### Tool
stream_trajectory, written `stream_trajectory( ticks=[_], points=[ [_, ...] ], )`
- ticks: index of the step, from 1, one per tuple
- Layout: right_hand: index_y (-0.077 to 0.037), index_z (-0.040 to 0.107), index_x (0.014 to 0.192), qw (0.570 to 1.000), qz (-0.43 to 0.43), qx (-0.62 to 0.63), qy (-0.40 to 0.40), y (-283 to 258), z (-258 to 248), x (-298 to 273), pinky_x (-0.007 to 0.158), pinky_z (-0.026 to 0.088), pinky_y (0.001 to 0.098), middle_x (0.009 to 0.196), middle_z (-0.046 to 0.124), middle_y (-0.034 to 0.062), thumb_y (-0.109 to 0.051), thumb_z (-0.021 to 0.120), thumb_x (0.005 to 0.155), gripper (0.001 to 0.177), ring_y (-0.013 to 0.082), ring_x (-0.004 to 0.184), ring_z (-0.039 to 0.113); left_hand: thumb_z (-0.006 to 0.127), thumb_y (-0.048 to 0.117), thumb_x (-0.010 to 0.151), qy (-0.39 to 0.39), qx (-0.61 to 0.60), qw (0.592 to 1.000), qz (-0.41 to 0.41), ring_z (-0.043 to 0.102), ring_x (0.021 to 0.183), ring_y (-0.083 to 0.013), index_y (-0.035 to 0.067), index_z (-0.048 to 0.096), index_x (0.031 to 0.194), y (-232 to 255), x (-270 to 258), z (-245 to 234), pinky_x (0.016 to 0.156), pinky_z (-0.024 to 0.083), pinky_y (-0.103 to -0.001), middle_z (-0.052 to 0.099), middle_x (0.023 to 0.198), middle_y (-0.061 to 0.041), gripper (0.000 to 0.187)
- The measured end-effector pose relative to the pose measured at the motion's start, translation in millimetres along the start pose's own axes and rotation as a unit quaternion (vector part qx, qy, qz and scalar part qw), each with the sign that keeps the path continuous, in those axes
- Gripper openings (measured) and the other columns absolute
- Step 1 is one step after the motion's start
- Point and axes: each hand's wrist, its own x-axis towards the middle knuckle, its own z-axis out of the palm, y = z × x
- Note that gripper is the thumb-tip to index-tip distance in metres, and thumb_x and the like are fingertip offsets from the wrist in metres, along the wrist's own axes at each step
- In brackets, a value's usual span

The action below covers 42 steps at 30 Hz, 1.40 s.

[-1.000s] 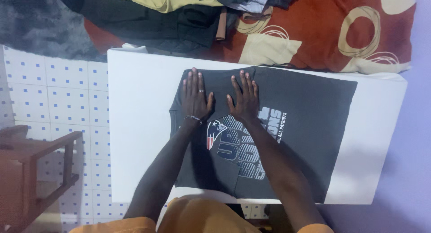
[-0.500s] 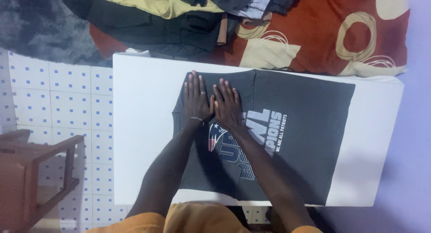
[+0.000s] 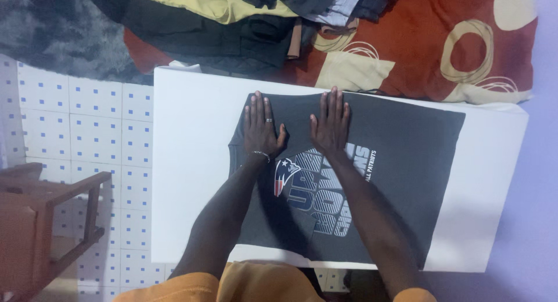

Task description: The person folds a black t-shirt on a white table by first smoothing the fabric, folding it in half lengthwise, and then folding it into a compact rectangular shape.

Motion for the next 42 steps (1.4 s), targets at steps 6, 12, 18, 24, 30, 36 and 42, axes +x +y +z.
stream_trajectory(
  ticks=[6,12,18,24,30,36,42],
  points=[
    [0.003,0.022,0.162,0.996,-0.069,0.045,-0.030,-23,19,-20,0.125,0.016,0.0593,0.170,0.014,0.0264,-0.037,0.048,0.104,0.075,0.0397,0.158,0.013,0.053,0.043,0.094,0.032,-0.022,0.999,0.013,0.008,0.161,-0.0362,-0.009,0.024,0.160,-2,-3,1,0.131,0.006,-0.048,0.011,0.171,-0.027,0.088],
    [0.002,0.025,0.162,0.999,-0.028,0.041,0.005,1,-5,-23,0.127,0.017,0.0579,0.171,0.018,0.0243,-0.037,0.051,0.104,0.075,0.0390,0.160,0.017,0.053,0.042,0.094,0.023,-0.010,1.000,0.010,0.008,0.159,-0.0373,-0.010,0.024,0.158,-2,-3,2,0.129,0.007,-0.051,0.012,0.169,-0.028,0.088],
    [0.004,0.024,0.161,0.999,-0.036,0.039,0.003,-2,-8,-18,0.125,0.016,0.0584,0.169,0.018,0.0275,-0.037,0.052,0.101,0.077,0.0410,0.158,0.017,0.051,0.045,0.096,0.011,0.008,1.000,0.018,0.005,0.158,-0.0408,-0.012,0.021,0.157,-5,-6,37,0.128,0.006,-0.052,0.006,0.168,-0.032,0.089],
    [0.004,0.023,0.162,0.998,-0.046,0.032,0.017,2,-6,-20,0.127,0.015,0.0577,0.170,0.017,0.0270,-0.037,0.051,0.103,0.077,0.0405,0.159,0.016,0.055,0.044,0.096,-0.018,-0.048,0.987,0.149,0.008,0.159,-0.0371,-0.005,0.022,0.161,8,-25,62,0.128,0.007,-0.052,0.009,0.171,-0.026,0.088],
    [0.004,0.022,0.162,0.999,-0.041,0.032,-0.004,3,-8,-22,0.126,0.015,0.0579,0.170,0.015,0.0272,-0.038,0.050,0.103,0.078,0.0403,0.159,0.014,0.058,0.046,0.098,0.029,0.004,0.999,0.016,0.008,0.158,-0.0402,-0.009,0.022,0.159,-42,13,7,0.128,0.009,-0.053,0.011,0.169,-0.029,0.089],
    [0.004,0.022,0.161,0.998,-0.044,0.034,-0.024,6,-7,-27,0.126,0.012,0.0579,0.170,0.012,0.0269,-0.042,0.046,0.104,0.077,0.0391,0.160,0.010,0.055,0.043,0.100,0.009,0.028,0.999,0.034,0.007,0.159,-0.0417,-0.013,0.022,0.156,-30,-22,9,0.129,0.009,-0.052,0.009,0.169,-0.032,0.087],
    [0.006,0.023,0.161,0.997,-0.018,0.069,0.007,-6,6,-94,0.125,0.010,0.0625,0.172,0.015,0.0240,-0.038,0.036,0.108,0.070,0.0359,0.160,0.012,0.047,0.034,0.102,-0.055,-0.059,0.988,0.133,0.010,0.158,-0.0400,-0.010,0.023,0.156,5,-156,36,0.128,0.007,-0.051,0.012,0.169,-0.029,0.074]
  ],
)
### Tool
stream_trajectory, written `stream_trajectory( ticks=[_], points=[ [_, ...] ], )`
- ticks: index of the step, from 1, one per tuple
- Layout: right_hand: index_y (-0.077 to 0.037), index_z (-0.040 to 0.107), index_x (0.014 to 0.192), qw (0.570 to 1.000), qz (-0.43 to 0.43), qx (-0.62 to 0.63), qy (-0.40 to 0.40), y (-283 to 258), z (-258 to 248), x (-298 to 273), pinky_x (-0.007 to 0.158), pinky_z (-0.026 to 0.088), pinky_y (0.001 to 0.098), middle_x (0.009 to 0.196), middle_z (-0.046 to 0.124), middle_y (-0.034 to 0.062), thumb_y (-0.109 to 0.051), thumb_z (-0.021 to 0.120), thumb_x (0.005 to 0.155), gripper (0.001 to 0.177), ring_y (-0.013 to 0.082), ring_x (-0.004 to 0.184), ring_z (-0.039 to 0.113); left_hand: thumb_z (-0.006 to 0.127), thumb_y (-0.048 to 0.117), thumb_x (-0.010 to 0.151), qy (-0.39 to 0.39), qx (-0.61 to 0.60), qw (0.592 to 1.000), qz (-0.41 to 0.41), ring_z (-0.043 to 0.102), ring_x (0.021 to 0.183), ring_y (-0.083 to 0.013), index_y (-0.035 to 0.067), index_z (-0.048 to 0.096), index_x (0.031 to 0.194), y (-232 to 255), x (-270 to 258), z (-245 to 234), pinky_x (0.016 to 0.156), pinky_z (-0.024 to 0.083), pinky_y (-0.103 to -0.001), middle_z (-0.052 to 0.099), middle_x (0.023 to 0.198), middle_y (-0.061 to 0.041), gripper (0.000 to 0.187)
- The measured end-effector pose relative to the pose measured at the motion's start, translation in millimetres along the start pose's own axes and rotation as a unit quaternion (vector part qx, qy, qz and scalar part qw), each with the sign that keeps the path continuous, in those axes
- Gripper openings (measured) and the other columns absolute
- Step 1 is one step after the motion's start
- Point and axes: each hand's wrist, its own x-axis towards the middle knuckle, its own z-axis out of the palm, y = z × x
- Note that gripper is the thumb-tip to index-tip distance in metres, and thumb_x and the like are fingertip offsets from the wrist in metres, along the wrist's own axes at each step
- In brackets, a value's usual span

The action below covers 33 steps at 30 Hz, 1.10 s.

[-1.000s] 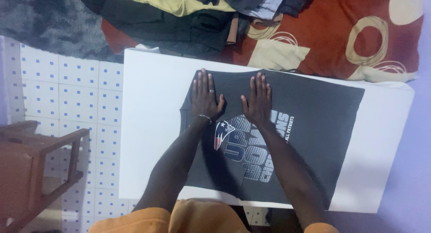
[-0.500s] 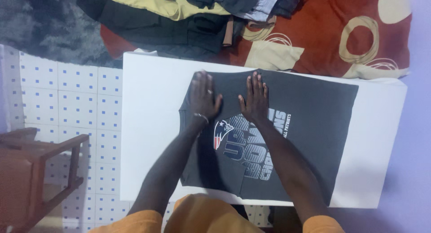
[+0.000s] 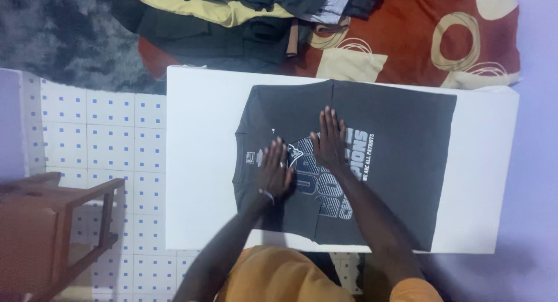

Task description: The person folds a black t-shirt on a white table by first smoothing the fabric, folding it in half lengthwise, and then folding it into a compact rectangular shape.

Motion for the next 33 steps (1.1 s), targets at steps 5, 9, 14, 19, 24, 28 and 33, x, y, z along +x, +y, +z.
stream_trajectory(
  ticks=[5,9,14,19,24,28,33],
  points=[
    [0.007,0.032,0.155,0.997,0.074,-0.006,0.017,-25,-2,-129,0.120,0.017,0.0612,0.164,0.029,0.0252,-0.033,0.044,0.101,0.068,0.0372,0.155,0.024,0.053,0.028,0.097,-0.060,-0.074,0.995,0.026,0.018,0.157,-0.0383,-0.010,0.027,0.156,56,-88,25,0.128,0.010,-0.050,0.019,0.167,-0.027,0.075],
    [0.007,0.036,0.153,0.996,0.085,-0.025,0.020,-25,-12,-219,0.118,0.024,0.0578,0.164,0.032,0.0246,-0.032,0.049,0.101,0.066,0.0373,0.153,0.029,0.057,0.024,0.092,-0.090,-0.102,0.990,0.049,0.018,0.157,-0.0397,-0.009,0.028,0.156,94,-126,47,0.128,0.013,-0.050,0.020,0.167,-0.027,0.078],
    [0.006,0.037,0.152,0.995,0.085,-0.051,0.005,0,-16,-287,0.117,0.025,0.0575,0.163,0.031,0.0243,-0.032,0.050,0.100,0.065,0.0369,0.152,0.030,0.058,0.023,0.092,-0.100,-0.084,0.991,0.024,0.016,0.156,-0.0388,-0.006,0.029,0.156,142,-149,82,0.127,0.014,-0.051,0.019,0.168,-0.024,0.076],
    [0.004,0.039,0.153,0.997,0.080,-0.012,0.020,49,-28,-336,0.116,0.030,0.0539,0.164,0.034,0.0215,-0.029,0.049,0.102,0.062,0.0357,0.152,0.033,0.061,0.024,0.090,-0.067,-0.063,0.995,-0.043,0.016,0.155,-0.0412,-0.004,0.028,0.156,183,-153,114,0.125,0.016,-0.052,0.017,0.168,-0.024,0.079],
    [0.005,0.043,0.150,0.996,0.064,-0.014,0.053,111,-47,-380,0.116,0.034,0.0533,0.161,0.039,0.0222,-0.026,0.052,0.103,0.056,0.0371,0.149,0.037,0.064,0.026,0.088,-0.027,-0.052,0.995,-0.083,0.016,0.155,-0.0405,0.000,0.027,0.157,218,-152,148,0.125,0.016,-0.053,0.016,0.167,-0.024,0.083],
    [0.006,0.044,0.148,0.995,0.057,-0.024,0.079,165,-57,-408,0.116,0.035,0.0549,0.158,0.041,0.0239,-0.022,0.055,0.101,0.056,0.0402,0.146,0.040,0.064,0.026,0.088,-0.022,-0.034,0.993,-0.113,0.016,0.154,-0.0394,0.001,0.024,0.158,242,-142,172,0.123,0.017,-0.054,0.014,0.166,-0.023,0.084],
    [0.007,0.046,0.145,0.988,0.103,-0.007,0.118,223,-56,-438,0.114,0.037,0.0550,0.153,0.043,0.0281,-0.020,0.061,0.099,0.056,0.0439,0.140,0.043,0.067,0.025,0.087,0.017,-0.032,0.995,-0.097,0.021,0.152,-0.0415,0.000,0.024,0.157,275,-140,197,0.123,0.019,-0.055,0.018,0.164,-0.024,0.086]
  ],
)
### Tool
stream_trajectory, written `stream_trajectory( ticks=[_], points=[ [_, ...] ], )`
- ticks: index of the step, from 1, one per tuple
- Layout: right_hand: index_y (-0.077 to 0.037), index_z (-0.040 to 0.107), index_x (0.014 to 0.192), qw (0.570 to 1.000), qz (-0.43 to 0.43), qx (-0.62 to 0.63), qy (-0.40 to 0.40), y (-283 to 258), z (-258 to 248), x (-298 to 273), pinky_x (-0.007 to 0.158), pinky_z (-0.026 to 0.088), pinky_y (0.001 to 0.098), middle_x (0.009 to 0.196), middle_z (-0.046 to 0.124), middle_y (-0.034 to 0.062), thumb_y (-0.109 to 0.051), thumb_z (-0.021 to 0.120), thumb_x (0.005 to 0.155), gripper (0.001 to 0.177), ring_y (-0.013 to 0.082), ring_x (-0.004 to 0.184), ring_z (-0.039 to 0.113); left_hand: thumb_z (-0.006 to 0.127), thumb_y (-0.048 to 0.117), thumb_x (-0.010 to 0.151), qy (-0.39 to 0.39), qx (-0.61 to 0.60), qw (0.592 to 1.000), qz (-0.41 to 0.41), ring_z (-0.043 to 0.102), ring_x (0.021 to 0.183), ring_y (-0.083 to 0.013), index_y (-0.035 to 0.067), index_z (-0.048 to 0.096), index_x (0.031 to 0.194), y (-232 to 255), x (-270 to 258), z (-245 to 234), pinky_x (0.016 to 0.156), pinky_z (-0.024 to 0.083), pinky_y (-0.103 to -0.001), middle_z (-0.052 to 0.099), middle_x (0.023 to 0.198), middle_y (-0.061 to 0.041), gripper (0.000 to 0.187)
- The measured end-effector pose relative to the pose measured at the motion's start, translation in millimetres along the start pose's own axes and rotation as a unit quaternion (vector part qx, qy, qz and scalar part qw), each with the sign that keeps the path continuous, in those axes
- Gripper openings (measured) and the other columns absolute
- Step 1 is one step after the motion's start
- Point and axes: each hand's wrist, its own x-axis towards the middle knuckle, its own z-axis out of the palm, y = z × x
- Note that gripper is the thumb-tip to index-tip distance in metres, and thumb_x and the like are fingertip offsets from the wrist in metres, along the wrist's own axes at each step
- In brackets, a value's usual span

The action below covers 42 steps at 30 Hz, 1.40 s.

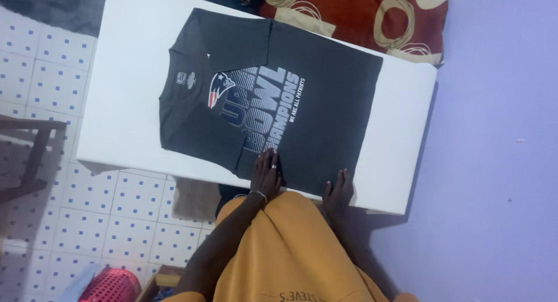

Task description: The person folds a black t-shirt on a white table by first smoothing the fabric, folding it in half lengthwise, and then folding it into a compact rectangular shape.

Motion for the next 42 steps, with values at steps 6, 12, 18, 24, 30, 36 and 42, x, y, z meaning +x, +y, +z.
stream_trajectory(
  ticks=[6,12,18,24,30,36,42],
  points=[
    [0.004,0.051,0.140,0.996,0.069,0.041,0.024,36,-11,-9,0.108,0.041,0.0529,0.134,0.049,0.0272,-0.015,0.069,0.091,0.055,0.0437,0.127,0.049,0.076,0.017,0.080,0.036,-0.044,0.998,0.034,0.034,0.144,-0.0413,0.000,0.043,0.148,29,10,14,0.118,0.032,-0.052,0.032,0.156,-0.023,0.078],
    [-0.001,0.056,0.134,0.984,0.143,0.108,0.008,50,-14,-14,0.099,0.049,0.0486,0.124,0.053,0.0221,-0.007,0.077,0.082,0.056,0.0378,0.115,0.057,0.076,0.010,0.078,0.057,-0.133,0.989,0.012,0.048,0.129,-0.0401,0.005,0.065,0.121,38,15,20,0.104,0.047,-0.050,0.049,0.136,-0.022,0.045],
    [-0.003,0.064,0.124,0.957,0.245,0.153,-0.029,64,-13,-5,0.084,0.059,0.0400,0.117,0.062,0.0216,-0.014,0.081,0.082,0.047,0.0299,0.099,0.070,0.063,0.005,0.093,0.184,-0.379,0.905,-0.057,0.068,0.102,-0.0275,0.006,0.069,0.114,8,39,95,0.088,0.058,-0.036,0.063,0.114,-0.014,0.022],
    [0.000,0.065,0.118,0.904,0.371,0.206,-0.045,65,-4,5,0.081,0.059,0.0368,0.107,0.075,0.0160,-0.014,0.087,0.074,0.051,0.0238,0.094,0.072,0.060,0.003,0.094,0.191,-0.416,0.888,-0.047,0.072,0.097,-0.0217,0.004,0.068,0.115,-9,37,112,0.086,0.057,-0.034,0.071,0.106,-0.011,0.023],
    [0.006,0.065,0.118,0.845,0.419,0.304,-0.131,74,-9,4,0.071,0.059,0.0345,0.098,0.076,0.0153,-0.007,0.082,0.074,0.049,0.0211,0.080,0.072,0.060,0.003,0.093,0.150,-0.412,0.896,-0.069,0.071,0.097,-0.0210,0.005,0.068,0.116,-10,33,110,0.084,0.057,-0.033,0.070,0.108,-0.010,0.024],
    [0.006,0.071,0.112,0.801,0.372,0.394,-0.254,94,-24,7,0.071,0.056,0.0307,0.095,0.076,0.0128,-0.012,0.083,0.080,0.039,0.0180,0.077,0.071,0.060,0.002,0.094,0.146,-0.394,0.904,-0.079,0.070,0.096,-0.0192,0.007,0.068,0.116,-8,34,113,0.082,0.056,-0.032,0.068,0.109,-0.009,0.024],
    [-0.002,0.071,0.112,0.798,0.366,0.365,-0.310,105,-34,5,0.075,0.056,0.0297,0.095,0.077,0.0087,-0.022,0.084,0.080,0.040,0.0147,0.081,0.072,0.061,0.000,0.093,0.148,-0.385,0.908,-0.067,0.069,0.096,-0.0198,0.007,0.068,0.114,-7,34,113,0.084,0.056,-0.033,0.067,0.108,-0.009,0.024]
  ],
)
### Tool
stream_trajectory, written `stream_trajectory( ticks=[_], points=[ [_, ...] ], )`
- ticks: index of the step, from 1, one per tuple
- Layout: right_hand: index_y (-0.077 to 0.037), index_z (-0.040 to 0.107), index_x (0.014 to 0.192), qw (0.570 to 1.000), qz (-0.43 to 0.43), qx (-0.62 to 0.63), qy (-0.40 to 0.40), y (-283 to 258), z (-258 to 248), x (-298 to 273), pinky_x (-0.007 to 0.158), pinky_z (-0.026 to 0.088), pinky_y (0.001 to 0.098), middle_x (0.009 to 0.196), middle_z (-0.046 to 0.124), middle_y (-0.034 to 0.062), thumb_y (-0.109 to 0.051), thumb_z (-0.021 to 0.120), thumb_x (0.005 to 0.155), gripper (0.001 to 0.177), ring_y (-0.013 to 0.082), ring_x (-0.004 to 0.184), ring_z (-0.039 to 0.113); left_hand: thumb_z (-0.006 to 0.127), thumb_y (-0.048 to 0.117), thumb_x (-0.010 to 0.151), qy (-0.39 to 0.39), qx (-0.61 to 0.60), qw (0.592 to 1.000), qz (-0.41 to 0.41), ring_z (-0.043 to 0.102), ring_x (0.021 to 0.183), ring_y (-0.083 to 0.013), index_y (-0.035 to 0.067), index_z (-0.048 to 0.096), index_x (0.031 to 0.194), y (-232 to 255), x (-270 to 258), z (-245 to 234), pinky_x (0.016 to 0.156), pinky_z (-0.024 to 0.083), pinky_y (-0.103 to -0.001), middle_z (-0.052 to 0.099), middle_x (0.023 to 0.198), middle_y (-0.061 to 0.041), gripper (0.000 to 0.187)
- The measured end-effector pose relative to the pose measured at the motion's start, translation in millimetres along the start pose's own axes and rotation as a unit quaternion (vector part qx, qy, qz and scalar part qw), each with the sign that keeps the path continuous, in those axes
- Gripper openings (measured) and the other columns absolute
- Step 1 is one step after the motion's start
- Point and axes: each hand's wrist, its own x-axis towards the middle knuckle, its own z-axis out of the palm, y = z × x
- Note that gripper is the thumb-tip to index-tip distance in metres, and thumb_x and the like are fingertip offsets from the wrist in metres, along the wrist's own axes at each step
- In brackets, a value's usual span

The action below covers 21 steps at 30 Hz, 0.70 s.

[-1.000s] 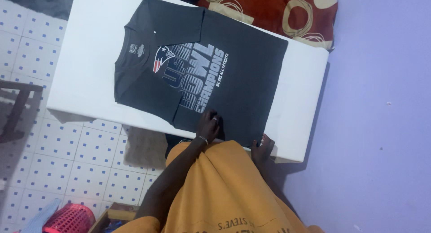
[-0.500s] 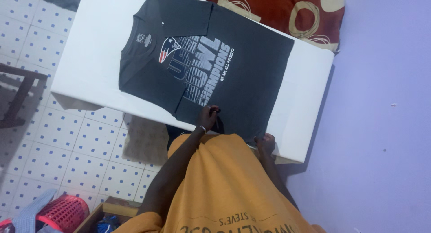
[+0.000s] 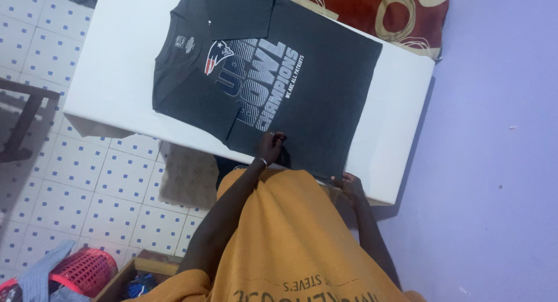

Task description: The person folds a black t-shirt on a white table by first smoothing the fabric, folding it in half lengthwise, and then folding it into a compact rectangular shape.

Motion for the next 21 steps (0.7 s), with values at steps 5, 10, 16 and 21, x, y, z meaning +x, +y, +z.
stream_trajectory(
  ticks=[5,10,16,21],
  points=[
    [-0.001,0.073,0.102,0.998,-0.011,-0.008,-0.054,5,-8,-11,0.071,0.050,0.0278,0.088,0.069,0.0049,-0.033,0.082,0.089,0.036,0.0124,0.081,0.063,0.062,0.002,0.093,-0.043,0.026,0.999,-0.016,0.068,0.099,-0.0221,0.007,0.068,0.114,6,-3,-3,0.086,0.057,-0.035,0.063,0.111,-0.011,0.023],
    [-0.008,0.071,0.101,0.998,-0.008,-0.015,-0.057,-3,-12,-21,0.066,0.046,0.0247,0.087,0.071,0.0024,-0.040,0.079,0.087,0.036,0.0092,0.077,0.061,0.069,0.010,0.090,-0.050,0.136,0.989,0.011,0.065,0.103,-0.0299,0.009,0.071,0.114,28,-6,-6,0.090,0.054,-0.042,0.067,0.108,-0.013,0.024],
    [-0.008,0.067,0.098,0.997,-0.046,-0.024,-0.052,-33,-1,-33,0.067,0.048,0.0241,0.084,0.073,0.0029,-0.044,0.076,0.088,0.039,0.0088,0.079,0.070,0.067,0.009,0.092,-0.102,0.116,0.988,-0.027,0.065,0.107,-0.0281,0.010,0.070,0.119,45,-12,-4,0.094,0.053,-0.043,0.070,0.114,-0.013,0.028],
    [-0.005,0.068,0.092,0.991,-0.114,-0.044,-0.049,-57,21,-34,0.067,0.048,0.0255,0.079,0.074,0.0072,-0.046,0.077,0.090,0.042,0.0114,0.075,0.067,0.058,0.005,0.098,-0.120,-0.057,0.984,-0.116,0.067,0.121,-0.0223,0.010,0.065,0.128,25,-19,8,0.104,0.054,-0.037,0.070,0.128,-0.009,0.031]
  ],
)
